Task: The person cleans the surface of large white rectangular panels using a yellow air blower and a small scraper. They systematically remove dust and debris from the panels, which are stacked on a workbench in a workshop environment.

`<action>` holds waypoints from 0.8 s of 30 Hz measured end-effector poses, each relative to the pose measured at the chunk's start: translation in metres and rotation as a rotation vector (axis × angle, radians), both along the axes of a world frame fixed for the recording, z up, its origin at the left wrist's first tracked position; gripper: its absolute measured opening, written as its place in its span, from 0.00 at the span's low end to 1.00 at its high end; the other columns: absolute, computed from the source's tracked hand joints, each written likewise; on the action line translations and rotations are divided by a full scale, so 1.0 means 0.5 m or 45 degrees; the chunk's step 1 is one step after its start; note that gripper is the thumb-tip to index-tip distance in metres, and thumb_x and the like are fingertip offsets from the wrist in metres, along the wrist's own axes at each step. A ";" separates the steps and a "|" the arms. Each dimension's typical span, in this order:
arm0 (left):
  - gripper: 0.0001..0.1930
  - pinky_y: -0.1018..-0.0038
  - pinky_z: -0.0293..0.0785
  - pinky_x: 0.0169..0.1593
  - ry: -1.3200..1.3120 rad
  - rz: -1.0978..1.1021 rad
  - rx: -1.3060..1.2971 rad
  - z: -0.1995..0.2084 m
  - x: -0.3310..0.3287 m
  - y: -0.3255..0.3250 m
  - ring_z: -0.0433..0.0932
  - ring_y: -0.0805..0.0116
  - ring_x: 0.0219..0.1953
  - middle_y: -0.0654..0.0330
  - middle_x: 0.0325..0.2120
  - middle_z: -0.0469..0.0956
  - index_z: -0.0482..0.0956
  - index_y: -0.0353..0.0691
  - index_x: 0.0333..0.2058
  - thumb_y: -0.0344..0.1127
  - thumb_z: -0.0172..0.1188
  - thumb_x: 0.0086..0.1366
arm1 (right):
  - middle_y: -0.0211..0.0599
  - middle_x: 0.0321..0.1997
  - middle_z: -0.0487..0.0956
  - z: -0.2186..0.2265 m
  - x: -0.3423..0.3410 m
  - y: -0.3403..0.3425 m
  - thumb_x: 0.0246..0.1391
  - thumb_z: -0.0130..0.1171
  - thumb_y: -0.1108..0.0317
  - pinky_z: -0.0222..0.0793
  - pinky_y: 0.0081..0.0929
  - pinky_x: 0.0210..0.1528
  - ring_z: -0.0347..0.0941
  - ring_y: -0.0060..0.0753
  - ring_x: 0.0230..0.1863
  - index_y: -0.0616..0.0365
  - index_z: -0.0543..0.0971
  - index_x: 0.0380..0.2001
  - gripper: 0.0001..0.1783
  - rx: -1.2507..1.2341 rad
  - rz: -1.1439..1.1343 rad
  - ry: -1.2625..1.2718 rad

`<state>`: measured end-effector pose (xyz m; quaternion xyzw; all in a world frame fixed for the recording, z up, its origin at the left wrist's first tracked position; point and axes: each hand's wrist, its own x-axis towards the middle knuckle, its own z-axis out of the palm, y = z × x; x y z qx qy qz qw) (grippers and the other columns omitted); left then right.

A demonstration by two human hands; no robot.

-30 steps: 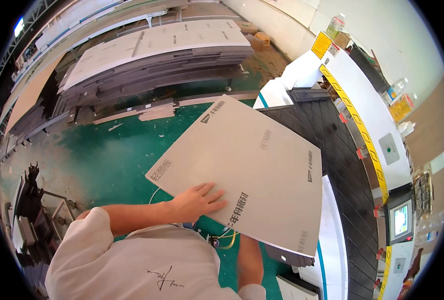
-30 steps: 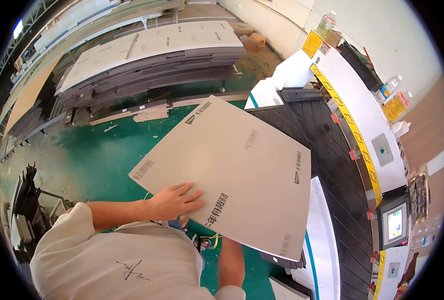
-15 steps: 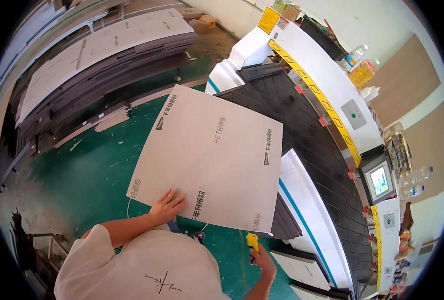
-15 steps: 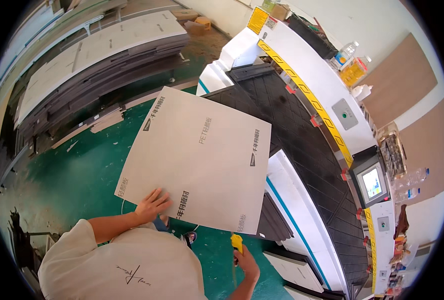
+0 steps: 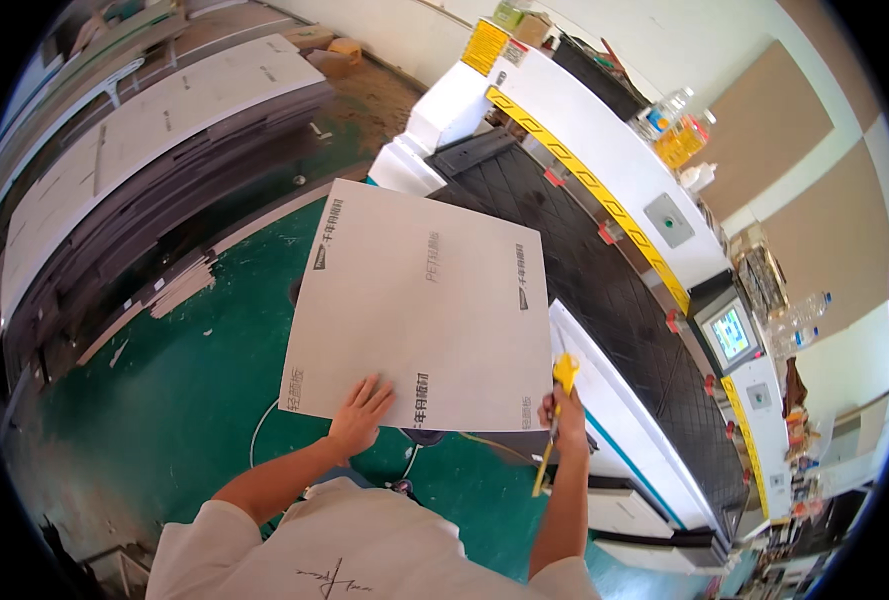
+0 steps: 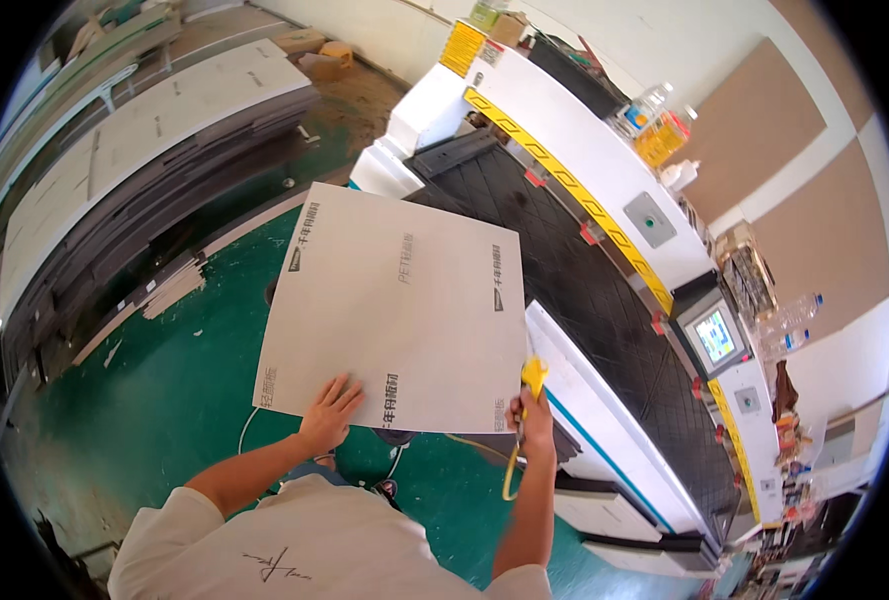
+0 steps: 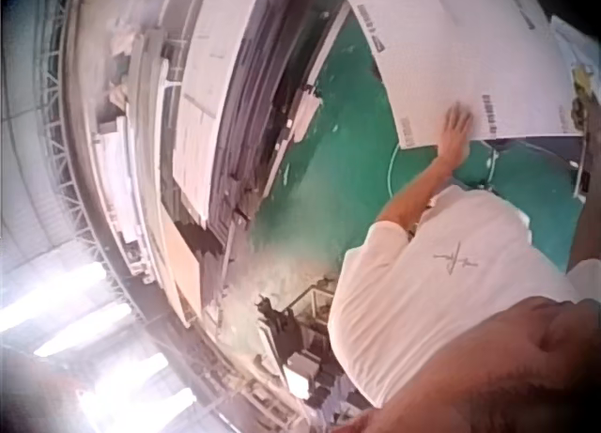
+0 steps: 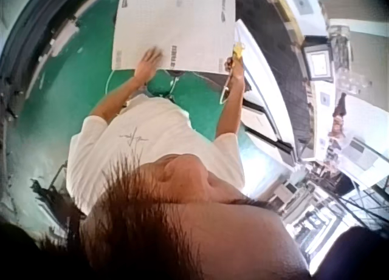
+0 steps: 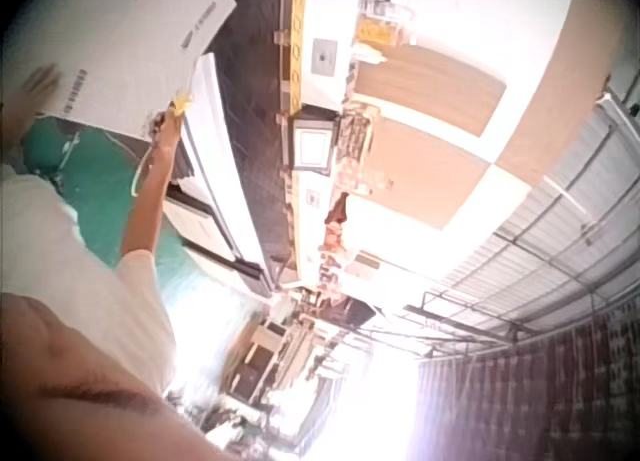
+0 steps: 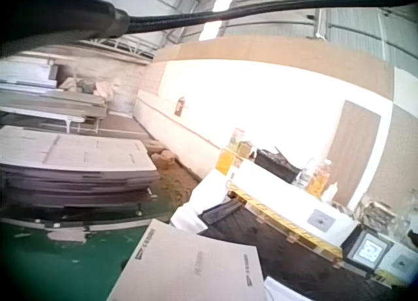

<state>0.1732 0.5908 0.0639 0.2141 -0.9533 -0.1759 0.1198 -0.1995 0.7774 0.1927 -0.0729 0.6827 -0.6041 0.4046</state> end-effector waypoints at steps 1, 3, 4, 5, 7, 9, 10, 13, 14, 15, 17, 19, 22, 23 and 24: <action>0.37 0.50 0.48 0.77 0.037 -0.019 0.044 0.014 -0.003 -0.005 0.50 0.45 0.76 0.53 0.72 0.60 0.70 0.40 0.65 0.30 0.64 0.53 | 0.30 0.25 0.70 -0.013 -0.004 -0.035 0.72 0.51 0.62 0.60 0.25 0.17 0.69 0.27 0.19 0.50 0.70 0.45 0.06 -0.028 -0.040 -0.015; 0.36 0.49 0.48 0.77 0.031 -0.027 0.049 0.020 0.001 -0.015 0.51 0.45 0.76 0.52 0.72 0.61 0.72 0.41 0.63 0.32 0.66 0.51 | 0.29 0.25 0.69 -0.013 0.025 -0.128 0.71 0.51 0.62 0.60 0.24 0.17 0.68 0.26 0.19 0.50 0.68 0.46 0.07 -0.017 -0.103 -0.001; 0.36 0.48 0.47 0.76 0.030 -0.041 0.049 0.020 0.001 -0.019 0.51 0.45 0.76 0.52 0.71 0.61 0.73 0.41 0.62 0.33 0.67 0.51 | 0.29 0.25 0.69 -0.008 0.051 -0.171 0.71 0.51 0.62 0.60 0.23 0.18 0.68 0.25 0.19 0.50 0.67 0.47 0.08 0.031 -0.147 0.029; 0.36 0.47 0.47 0.76 0.063 -0.064 0.120 0.023 -0.001 -0.023 0.51 0.44 0.76 0.52 0.71 0.61 0.73 0.42 0.62 0.34 0.67 0.51 | 0.29 0.26 0.69 -0.010 0.062 -0.195 0.71 0.50 0.63 0.60 0.23 0.18 0.68 0.25 0.19 0.50 0.66 0.48 0.08 -0.002 -0.233 0.057; 0.35 0.45 0.47 0.76 0.115 -0.121 0.258 0.025 0.010 -0.037 0.50 0.44 0.76 0.51 0.71 0.61 0.74 0.43 0.62 0.35 0.68 0.51 | 0.29 0.27 0.69 -0.039 0.077 -0.230 0.70 0.49 0.64 0.60 0.23 0.17 0.68 0.25 0.19 0.51 0.65 0.49 0.09 -0.070 -0.418 0.111; 0.34 0.44 0.45 0.76 0.139 -0.183 0.350 0.021 0.012 -0.048 0.51 0.45 0.76 0.49 0.69 0.64 0.74 0.44 0.62 0.36 0.68 0.53 | 0.30 0.28 0.69 -0.065 0.058 -0.240 0.70 0.48 0.64 0.61 0.24 0.18 0.68 0.25 0.19 0.52 0.64 0.50 0.11 -0.071 -0.826 0.156; 0.34 0.43 0.44 0.76 0.153 -0.212 0.400 0.019 0.006 -0.052 0.52 0.46 0.76 0.48 0.69 0.65 0.74 0.44 0.62 0.37 0.68 0.55 | 0.31 0.29 0.69 -0.077 0.049 -0.233 0.69 0.48 0.64 0.62 0.24 0.18 0.68 0.25 0.19 0.52 0.63 0.51 0.12 -0.070 -1.027 0.183; 0.33 0.48 0.52 0.74 -0.013 -0.338 0.697 0.042 -0.008 -0.077 0.60 0.48 0.73 0.46 0.65 0.71 0.73 0.42 0.63 0.42 0.68 0.59 | 0.32 0.33 0.71 -0.102 0.083 -0.240 0.69 0.48 0.66 0.70 0.27 0.21 0.75 0.29 0.25 0.50 0.63 0.52 0.12 -0.008 -0.898 0.211; 0.33 0.50 0.55 0.73 -0.071 -0.284 0.966 0.076 -0.006 -0.078 0.63 0.49 0.72 0.46 0.64 0.72 0.72 0.42 0.64 0.43 0.68 0.60 | 0.33 0.34 0.73 -0.103 0.119 -0.252 0.69 0.49 0.66 0.73 0.29 0.22 0.77 0.30 0.28 0.49 0.63 0.52 0.12 0.004 -0.795 0.213; 0.33 0.53 0.59 0.72 -0.129 -0.221 1.229 0.126 -0.012 -0.075 0.66 0.50 0.70 0.45 0.63 0.73 0.72 0.41 0.64 0.45 0.68 0.61 | 0.34 0.37 0.74 -0.108 0.160 -0.269 0.69 0.50 0.66 0.77 0.33 0.27 0.78 0.32 0.35 0.49 0.63 0.54 0.14 -0.095 -0.670 0.174; 0.31 0.63 0.73 0.62 0.146 -0.267 1.406 0.122 -0.040 -0.063 0.76 0.55 0.61 0.48 0.58 0.77 0.70 0.37 0.64 0.42 0.67 0.65 | 0.36 0.49 0.77 -0.130 0.251 -0.288 0.69 0.54 0.63 0.84 0.45 0.45 0.77 0.33 0.52 0.48 0.61 0.66 0.26 -0.391 -0.326 0.126; 0.29 0.65 0.74 0.60 0.361 -0.183 1.883 0.109 -0.077 -0.052 0.78 0.58 0.58 0.51 0.52 0.79 0.70 0.34 0.63 0.37 0.65 0.66 | 0.37 0.65 0.74 -0.193 0.314 -0.265 0.72 0.55 0.58 0.77 0.44 0.60 0.70 0.35 0.66 0.47 0.54 0.77 0.37 -0.319 0.180 0.242; 0.19 0.67 0.79 0.54 0.686 0.318 2.047 0.113 -0.077 -0.101 0.81 0.63 0.47 0.58 0.40 0.77 0.72 0.32 0.53 0.30 0.63 0.66 | 0.37 0.67 0.75 0.004 0.287 -0.284 0.74 0.51 0.57 0.69 0.34 0.66 0.71 0.35 0.66 0.61 0.72 0.66 0.25 -0.203 0.917 0.627; 0.16 0.66 0.80 0.52 0.804 0.479 2.135 0.141 -0.060 -0.117 0.82 0.62 0.44 0.57 0.38 0.77 0.73 0.33 0.50 0.30 0.63 0.66 | 0.38 0.63 0.77 0.012 0.223 -0.268 0.73 0.53 0.60 0.71 0.32 0.64 0.73 0.34 0.63 0.62 0.75 0.64 0.23 -0.035 0.824 0.750; 0.10 0.64 0.82 0.47 0.888 0.605 2.136 0.148 -0.038 -0.144 0.80 0.65 0.34 0.59 0.31 0.76 0.74 0.37 0.42 0.31 0.63 0.66 | 0.39 0.59 0.80 0.003 0.142 -0.259 0.72 0.54 0.62 0.72 0.29 0.62 0.76 0.33 0.59 0.63 0.77 0.61 0.21 0.115 0.740 0.866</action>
